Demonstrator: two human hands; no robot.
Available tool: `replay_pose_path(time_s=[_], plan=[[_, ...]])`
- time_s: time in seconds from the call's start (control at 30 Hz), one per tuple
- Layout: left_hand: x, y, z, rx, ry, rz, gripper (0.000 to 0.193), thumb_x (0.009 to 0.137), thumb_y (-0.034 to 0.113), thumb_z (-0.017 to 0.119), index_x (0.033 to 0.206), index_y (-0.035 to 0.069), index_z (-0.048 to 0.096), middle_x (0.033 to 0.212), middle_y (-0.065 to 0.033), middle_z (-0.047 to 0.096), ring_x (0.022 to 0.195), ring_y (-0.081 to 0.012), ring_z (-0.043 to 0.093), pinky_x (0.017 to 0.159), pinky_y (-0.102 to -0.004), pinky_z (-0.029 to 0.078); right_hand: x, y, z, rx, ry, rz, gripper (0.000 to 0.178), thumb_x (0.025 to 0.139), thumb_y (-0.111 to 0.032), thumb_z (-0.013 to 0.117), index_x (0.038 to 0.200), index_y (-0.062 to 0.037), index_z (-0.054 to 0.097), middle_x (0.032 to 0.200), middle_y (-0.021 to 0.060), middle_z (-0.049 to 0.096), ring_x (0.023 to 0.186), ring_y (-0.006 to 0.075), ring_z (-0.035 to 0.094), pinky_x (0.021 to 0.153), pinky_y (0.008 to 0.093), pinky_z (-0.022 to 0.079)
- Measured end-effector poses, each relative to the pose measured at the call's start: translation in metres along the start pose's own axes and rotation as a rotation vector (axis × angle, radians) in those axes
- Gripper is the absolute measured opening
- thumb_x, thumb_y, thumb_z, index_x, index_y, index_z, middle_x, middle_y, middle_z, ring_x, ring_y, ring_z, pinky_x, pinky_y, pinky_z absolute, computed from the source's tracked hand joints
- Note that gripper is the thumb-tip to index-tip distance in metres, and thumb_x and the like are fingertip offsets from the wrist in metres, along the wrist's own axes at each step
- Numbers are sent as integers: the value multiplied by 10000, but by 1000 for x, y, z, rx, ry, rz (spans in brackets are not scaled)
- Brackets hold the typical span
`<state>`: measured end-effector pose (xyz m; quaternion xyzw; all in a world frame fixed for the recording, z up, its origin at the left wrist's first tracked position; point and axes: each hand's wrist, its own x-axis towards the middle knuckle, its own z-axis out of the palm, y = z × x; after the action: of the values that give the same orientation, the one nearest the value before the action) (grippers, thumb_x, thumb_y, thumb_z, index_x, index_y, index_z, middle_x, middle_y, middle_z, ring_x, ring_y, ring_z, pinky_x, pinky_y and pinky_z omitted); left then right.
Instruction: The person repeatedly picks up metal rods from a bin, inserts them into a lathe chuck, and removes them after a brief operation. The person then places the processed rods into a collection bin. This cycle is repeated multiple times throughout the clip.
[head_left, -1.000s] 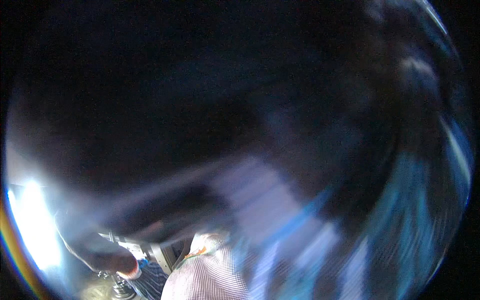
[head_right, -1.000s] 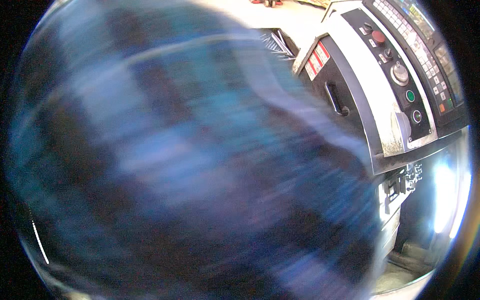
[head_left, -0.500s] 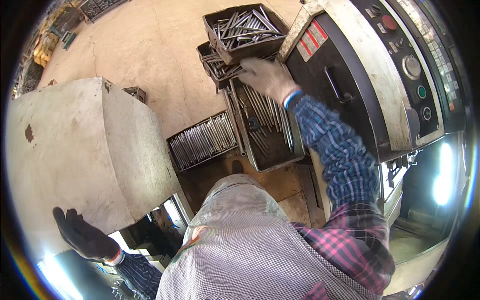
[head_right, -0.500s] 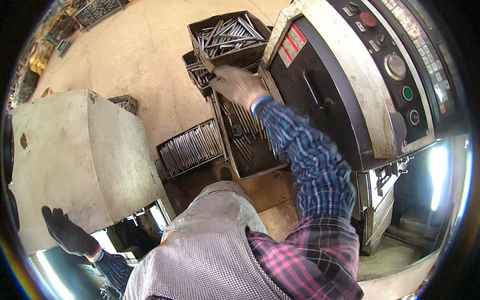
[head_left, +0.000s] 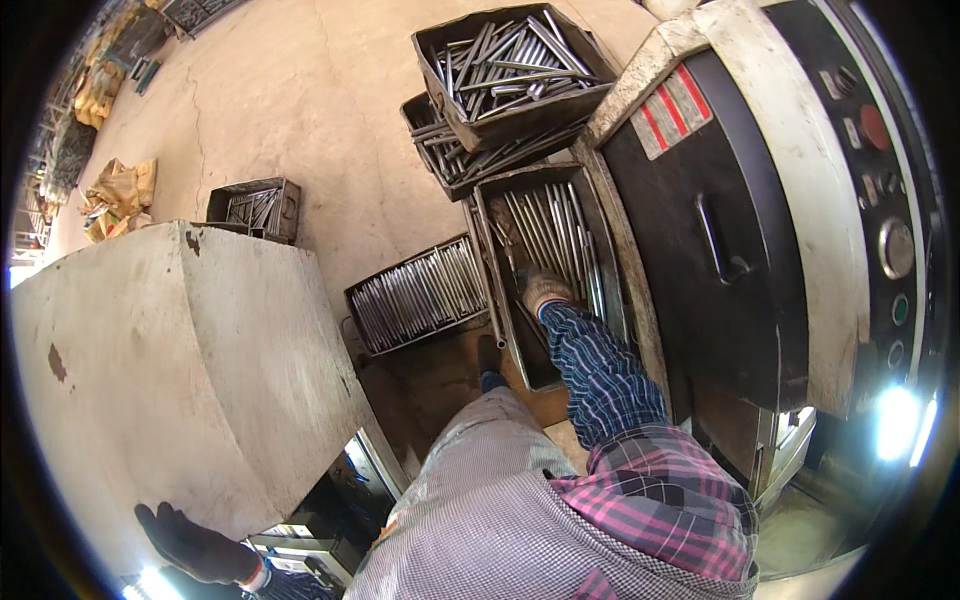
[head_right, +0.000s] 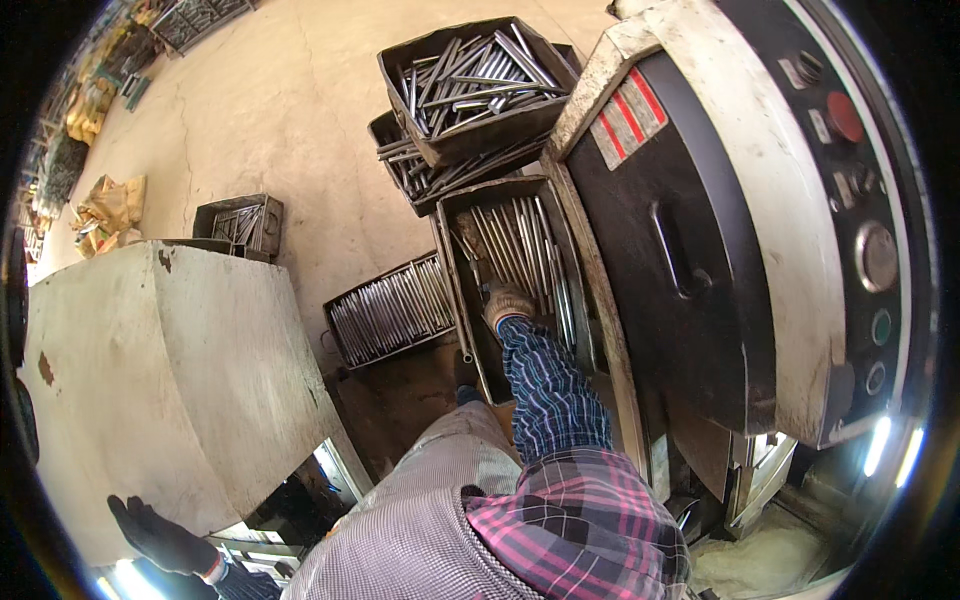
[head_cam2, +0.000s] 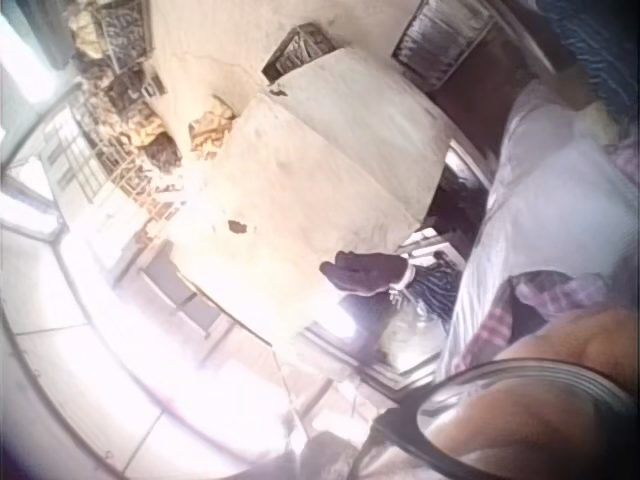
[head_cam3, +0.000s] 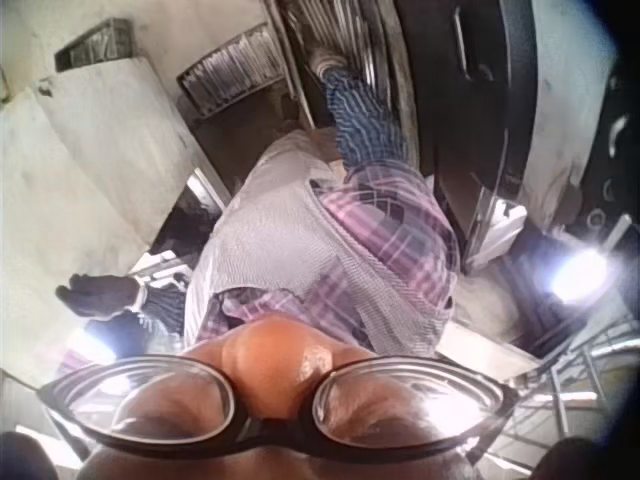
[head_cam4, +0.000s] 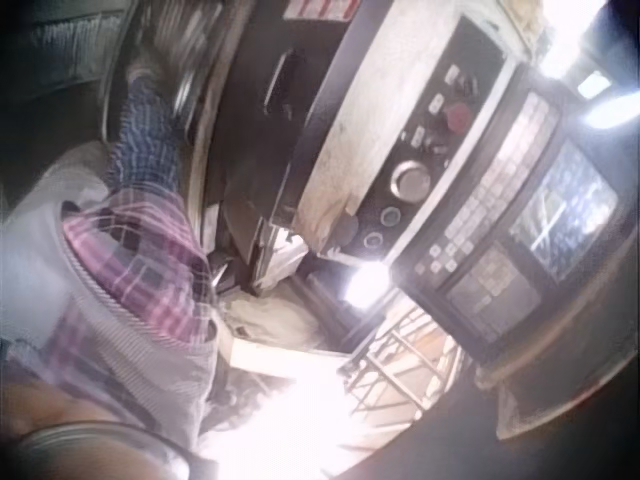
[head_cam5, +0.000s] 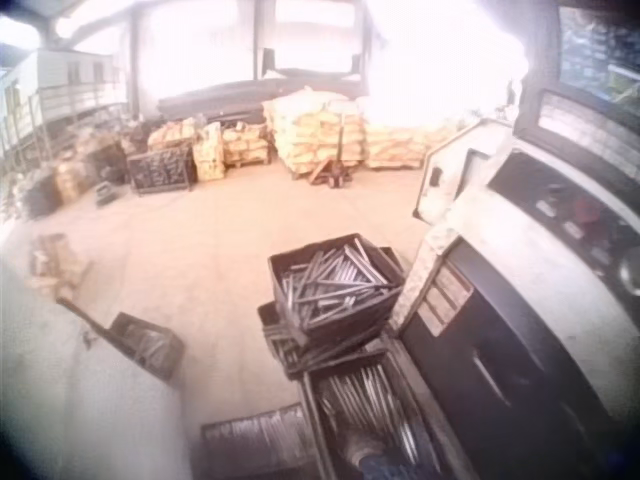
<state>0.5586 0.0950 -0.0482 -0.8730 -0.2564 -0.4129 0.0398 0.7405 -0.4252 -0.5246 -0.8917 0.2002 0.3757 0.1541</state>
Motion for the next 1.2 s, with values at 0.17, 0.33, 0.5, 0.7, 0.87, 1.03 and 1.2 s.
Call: replay_pose_path(time_s=[0.17,0.33,0.5,0.7,0.87,1.03,1.2], plan=[[6,-28,-3,115,-51,26,397,1080,128,506,1434,-21,607,1444,-180,635,1225,-278,663,1002,-381,563,4,-22,-20,-98,16,48,350,1044,-227,508,1041,-46,807,1099,170,783,996,314,771,777,467,637],[7,42,-1,358,168,391,312,1047,266,681,1201,4,750,1145,-170,757,1013,-326,725,875,-445,593,22,-20,0,-178,161,56,288,1030,-251,569,1041,-63,786,1125,201,774,1031,351,768,800,484,645],[10,48,0,412,181,425,296,1056,263,666,1177,9,759,1124,-157,763,999,-321,727,880,-440,591,1,-28,-30,60,76,89,420,957,-221,716,1352,-92,652,1256,234,721,1127,376,731,904,493,629],[10,50,-2,427,162,430,289,1059,253,661,1169,4,758,1134,-161,761,1008,-322,727,893,-439,590,-23,-25,-52,43,99,5,614,996,-323,657,1561,-161,479,1356,196,689,1216,369,695,995,469,592],[9,48,0,414,144,418,292,1064,249,654,1180,-1,749,1147,-167,754,1022,-326,722,908,-446,589,25,14,-65,-33,287,11,408,1046,-347,548,1394,-162,655,1345,179,697,1171,342,715,956,466,598],[19,-1,-1,262,-34,192,359,1098,189,547,1366,-28,646,1400,-162,654,1229,-289,646,1045,-386,529,70,34,-89,-111,192,98,466,1077,-309,513,1503,-128,565,1273,248,713,1152,353,724,940,513,603],[10,49,1,411,138,394,302,1068,256,646,1192,-3,741,1152,-169,746,1034,-329,715,921,-452,584,-6,25,-87,159,388,172,610,1060,-347,572,1616,-190,375,1427,246,607,1167,407,705,934,540,602]])
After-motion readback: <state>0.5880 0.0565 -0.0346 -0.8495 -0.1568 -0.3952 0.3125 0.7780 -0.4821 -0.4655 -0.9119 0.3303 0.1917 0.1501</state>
